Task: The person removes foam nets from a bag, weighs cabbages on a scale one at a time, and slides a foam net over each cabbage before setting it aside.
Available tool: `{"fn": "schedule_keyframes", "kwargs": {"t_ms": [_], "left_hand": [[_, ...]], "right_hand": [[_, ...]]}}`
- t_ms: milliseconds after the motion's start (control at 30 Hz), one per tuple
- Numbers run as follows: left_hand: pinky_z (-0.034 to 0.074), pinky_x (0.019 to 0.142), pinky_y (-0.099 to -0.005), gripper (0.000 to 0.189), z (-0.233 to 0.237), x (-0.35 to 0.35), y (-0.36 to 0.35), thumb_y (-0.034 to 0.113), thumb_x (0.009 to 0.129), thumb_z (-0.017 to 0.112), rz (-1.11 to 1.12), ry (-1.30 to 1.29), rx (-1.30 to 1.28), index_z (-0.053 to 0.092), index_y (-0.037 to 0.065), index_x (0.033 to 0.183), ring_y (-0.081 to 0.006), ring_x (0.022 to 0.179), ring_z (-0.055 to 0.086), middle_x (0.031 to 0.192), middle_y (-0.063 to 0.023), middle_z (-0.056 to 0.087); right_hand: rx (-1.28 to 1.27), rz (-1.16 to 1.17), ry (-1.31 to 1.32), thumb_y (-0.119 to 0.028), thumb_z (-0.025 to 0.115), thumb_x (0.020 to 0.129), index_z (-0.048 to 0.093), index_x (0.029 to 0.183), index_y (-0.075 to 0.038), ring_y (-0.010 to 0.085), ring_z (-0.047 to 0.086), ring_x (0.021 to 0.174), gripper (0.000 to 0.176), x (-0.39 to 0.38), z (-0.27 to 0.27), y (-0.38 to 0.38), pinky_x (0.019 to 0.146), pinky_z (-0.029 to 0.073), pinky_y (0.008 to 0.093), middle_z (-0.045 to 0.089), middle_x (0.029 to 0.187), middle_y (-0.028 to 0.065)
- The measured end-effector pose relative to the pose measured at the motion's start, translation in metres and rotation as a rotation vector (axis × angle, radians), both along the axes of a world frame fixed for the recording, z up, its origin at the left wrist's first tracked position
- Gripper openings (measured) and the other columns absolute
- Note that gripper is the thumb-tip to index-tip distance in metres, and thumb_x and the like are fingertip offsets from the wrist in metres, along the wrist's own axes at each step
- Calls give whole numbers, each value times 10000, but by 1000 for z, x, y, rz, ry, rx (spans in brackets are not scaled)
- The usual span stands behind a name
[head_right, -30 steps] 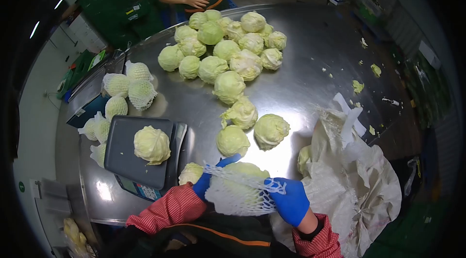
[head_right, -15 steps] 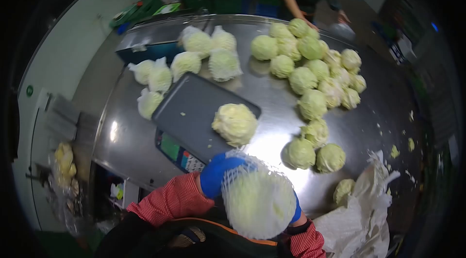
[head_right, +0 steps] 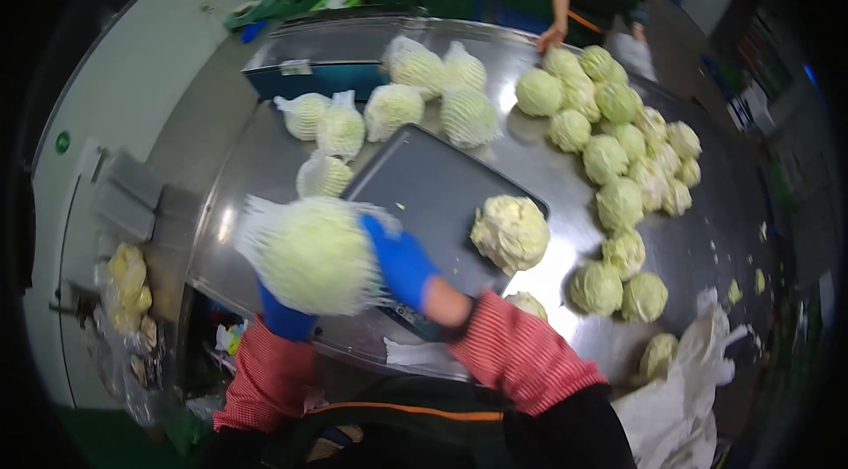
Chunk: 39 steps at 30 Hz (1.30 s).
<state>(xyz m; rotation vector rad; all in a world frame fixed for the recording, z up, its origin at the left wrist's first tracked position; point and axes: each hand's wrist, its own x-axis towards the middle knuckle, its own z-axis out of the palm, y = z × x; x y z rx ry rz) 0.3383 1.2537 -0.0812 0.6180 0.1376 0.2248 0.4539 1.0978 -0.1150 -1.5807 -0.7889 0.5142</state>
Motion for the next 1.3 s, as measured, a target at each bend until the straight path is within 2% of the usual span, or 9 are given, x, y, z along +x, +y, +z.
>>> {"fn": "schedule_keyframes", "kwargs": {"t_ms": [133,233,367,433,500,633,800,1000,1300], "left_hand": [[319,1048,-409,506,-56,11,98,399,970,253,124,16,923,342,62,1336,-265,1229,407,1326,-134,433],[337,1034,-416,526,-80,27,173,449,950,305,159,-114,170,390,79,1315,-277,1202,433,1299,-129,459],[401,966,-449,579,-84,67,226,524,927,324,-90,-121,208,452,88,1286,-295,1122,509,1244,-133,518],[390,971,-441,647,-108,63,230,562,905,347,383,425,60,428,70,1318,-300,1144,499,1252,-159,513],[367,990,-420,645,-101,74,228,523,889,443,403,1069,452,406,68,1344,-299,1179,477,1286,-164,486],[306,1024,-357,519,-147,99,250,208,900,546,805,404,1783,369,86,1372,-274,1267,375,1379,-161,383],[292,1034,-303,481,-100,118,84,202,928,502,155,239,1345,367,33,1357,-203,1248,378,1354,-114,406],[317,1018,-296,533,-133,119,78,330,952,435,-135,429,1036,327,28,1378,-205,1238,387,1357,-115,399],[287,1042,-329,613,-116,85,17,291,912,519,237,436,1529,260,27,1402,-240,1263,359,1418,-142,307]], "right_hand": [[-373,188,-208,-560,479,844,464,1208,-18,394,578,886,653,-17,59,25,838,448,426,595,976,223],[-522,-118,-624,-473,686,703,416,1272,-65,379,546,995,750,1,85,-17,823,450,419,525,1129,235],[-962,-533,-874,-508,736,619,387,1299,-70,406,499,1061,881,45,68,-82,881,425,441,472,1203,239],[-1012,-462,-700,-499,743,609,386,1300,-64,409,490,1072,891,60,48,-110,902,420,439,464,1211,238],[-898,-372,-478,-442,743,628,413,1284,-61,395,493,1081,827,64,45,-126,909,424,423,461,1221,231],[-531,-588,-463,-392,730,666,477,1218,-59,352,530,1041,692,62,17,-157,909,429,394,539,1107,212],[-247,-750,-7,-400,751,677,437,1291,-50,304,496,1129,773,26,19,-225,958,395,371,503,1212,191],[-761,-763,68,-490,716,668,434,1303,-83,336,498,1129,805,-42,-9,-316,955,401,380,476,1232,207],[-1099,-840,-99,-528,737,613,433,1288,-67,360,490,1105,872,-21,-29,-379,905,413,425,477,1228,205]]}}
